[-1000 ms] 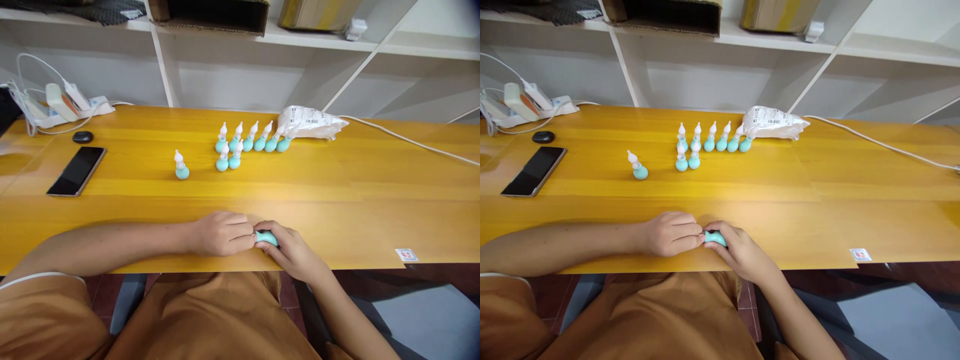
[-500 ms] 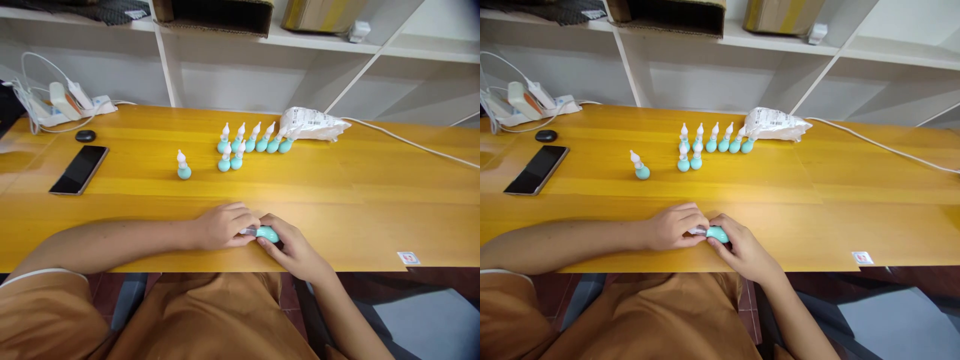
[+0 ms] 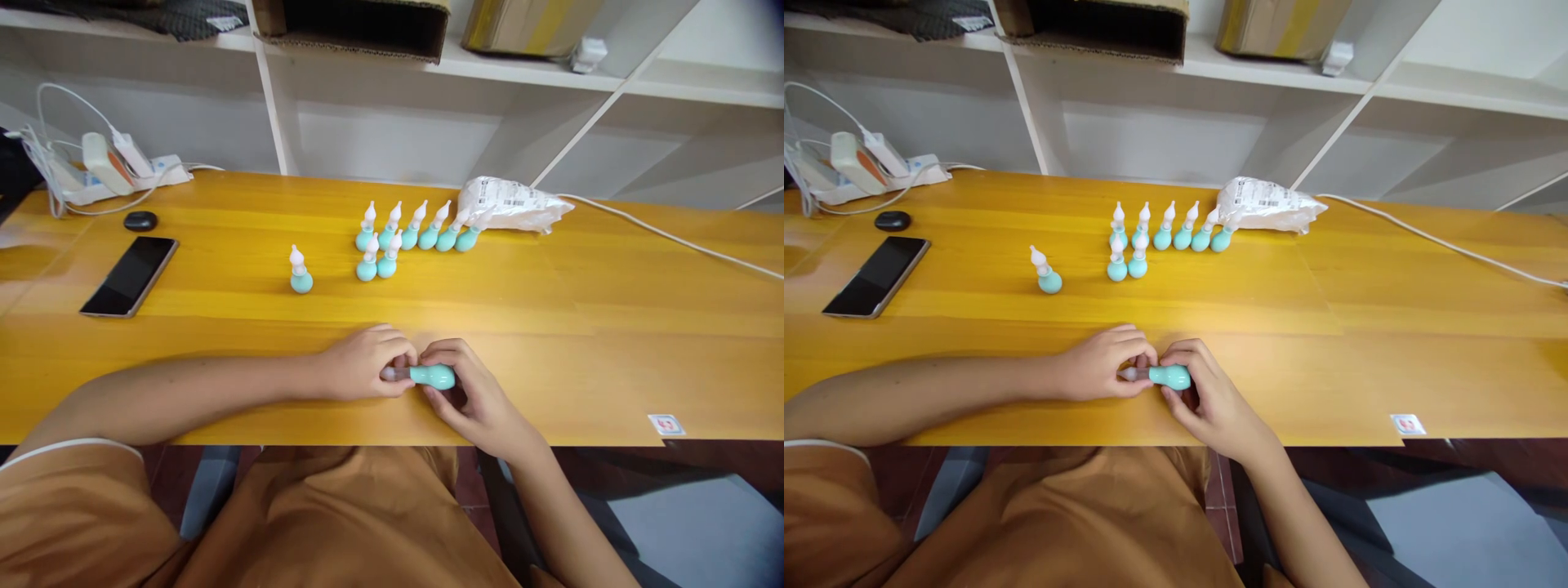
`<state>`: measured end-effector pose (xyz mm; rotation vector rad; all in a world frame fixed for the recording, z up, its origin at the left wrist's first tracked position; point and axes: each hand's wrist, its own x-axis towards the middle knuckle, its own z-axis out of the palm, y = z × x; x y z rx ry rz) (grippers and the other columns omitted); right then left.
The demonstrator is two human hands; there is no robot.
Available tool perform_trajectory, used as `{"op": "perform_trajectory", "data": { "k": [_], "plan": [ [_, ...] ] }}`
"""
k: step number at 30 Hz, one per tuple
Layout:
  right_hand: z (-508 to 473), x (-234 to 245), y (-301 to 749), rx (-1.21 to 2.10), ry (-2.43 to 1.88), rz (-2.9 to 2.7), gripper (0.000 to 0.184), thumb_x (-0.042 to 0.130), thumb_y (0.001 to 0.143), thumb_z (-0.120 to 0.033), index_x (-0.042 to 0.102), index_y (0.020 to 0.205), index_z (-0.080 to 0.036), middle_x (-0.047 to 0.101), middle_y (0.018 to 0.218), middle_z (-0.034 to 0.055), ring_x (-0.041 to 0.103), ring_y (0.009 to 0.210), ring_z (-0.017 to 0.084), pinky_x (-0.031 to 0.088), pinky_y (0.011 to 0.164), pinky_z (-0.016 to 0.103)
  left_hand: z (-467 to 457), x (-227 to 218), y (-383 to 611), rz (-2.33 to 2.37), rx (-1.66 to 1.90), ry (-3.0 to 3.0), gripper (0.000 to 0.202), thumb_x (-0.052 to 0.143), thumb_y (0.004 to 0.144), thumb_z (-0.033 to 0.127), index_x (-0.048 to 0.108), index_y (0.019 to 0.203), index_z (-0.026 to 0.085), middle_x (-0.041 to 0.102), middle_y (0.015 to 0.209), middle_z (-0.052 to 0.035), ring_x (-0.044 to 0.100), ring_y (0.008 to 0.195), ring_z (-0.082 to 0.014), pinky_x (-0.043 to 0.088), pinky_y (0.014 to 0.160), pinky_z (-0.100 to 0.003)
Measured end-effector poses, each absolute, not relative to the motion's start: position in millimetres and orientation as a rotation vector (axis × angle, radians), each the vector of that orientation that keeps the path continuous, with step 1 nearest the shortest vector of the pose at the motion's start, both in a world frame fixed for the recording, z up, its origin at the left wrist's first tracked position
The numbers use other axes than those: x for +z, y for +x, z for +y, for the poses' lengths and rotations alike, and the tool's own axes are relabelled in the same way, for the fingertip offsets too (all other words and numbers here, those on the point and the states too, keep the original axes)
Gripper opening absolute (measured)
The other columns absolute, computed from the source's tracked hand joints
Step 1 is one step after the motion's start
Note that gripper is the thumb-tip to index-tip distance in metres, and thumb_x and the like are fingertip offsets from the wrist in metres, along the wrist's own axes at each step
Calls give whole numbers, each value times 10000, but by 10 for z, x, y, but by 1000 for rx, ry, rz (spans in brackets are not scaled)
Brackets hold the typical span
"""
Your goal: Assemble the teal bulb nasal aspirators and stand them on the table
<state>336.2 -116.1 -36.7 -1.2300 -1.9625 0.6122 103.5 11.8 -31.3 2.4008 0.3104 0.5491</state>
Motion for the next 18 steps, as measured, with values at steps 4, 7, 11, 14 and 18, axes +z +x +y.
{"op": "perform_trajectory", "data": {
  "k": [4,7,11,14,18],
  "plan": [
    [-1170,-369,3359,539,-1221,-1988,395,708,1046,-183,579,1403,-292,587,1337,139,638,1274,317,610,1032,497,107,-322,1044,328,496,2477,117,782,964,286,693,979,212,723,909,-19,666,922,-219,504,918,-349],
    [-1165,-396,3369,495,-1236,-1990,423,735,1035,-194,580,1417,-288,590,1343,143,646,1282,321,621,1019,496,96,-298,1040,359,515,2448,116,757,974,304,687,964,212,729,937,-29,666,917,-217,509,892,-345],
    [-1132,-423,3396,426,-1264,-1958,416,762,1030,-193,591,1396,-293,664,1289,122,685,1217,304,621,1008,498,83,-266,1040,445,623,2328,94,736,971,293,691,959,211,744,971,-34,676,891,-195,515,848,-320],
    [-1115,-427,3405,408,-1270,-1981,390,779,1026,-198,605,1361,-295,690,1307,113,691,1248,304,606,1044,513,72,-275,1047,457,642,2330,99,743,964,299,707,932,213,749,963,-40,692,912,-203,523,860,-320],
    [-1125,-442,3403,244,-1321,-1971,309,799,1012,-222,628,1265,-266,616,1279,115,678,1219,294,609,1010,482,69,-312,1047,435,683,2278,140,794,905,320,735,969,211,759,960,-44,709,904,-211,541,852,-322]
  ]
}}
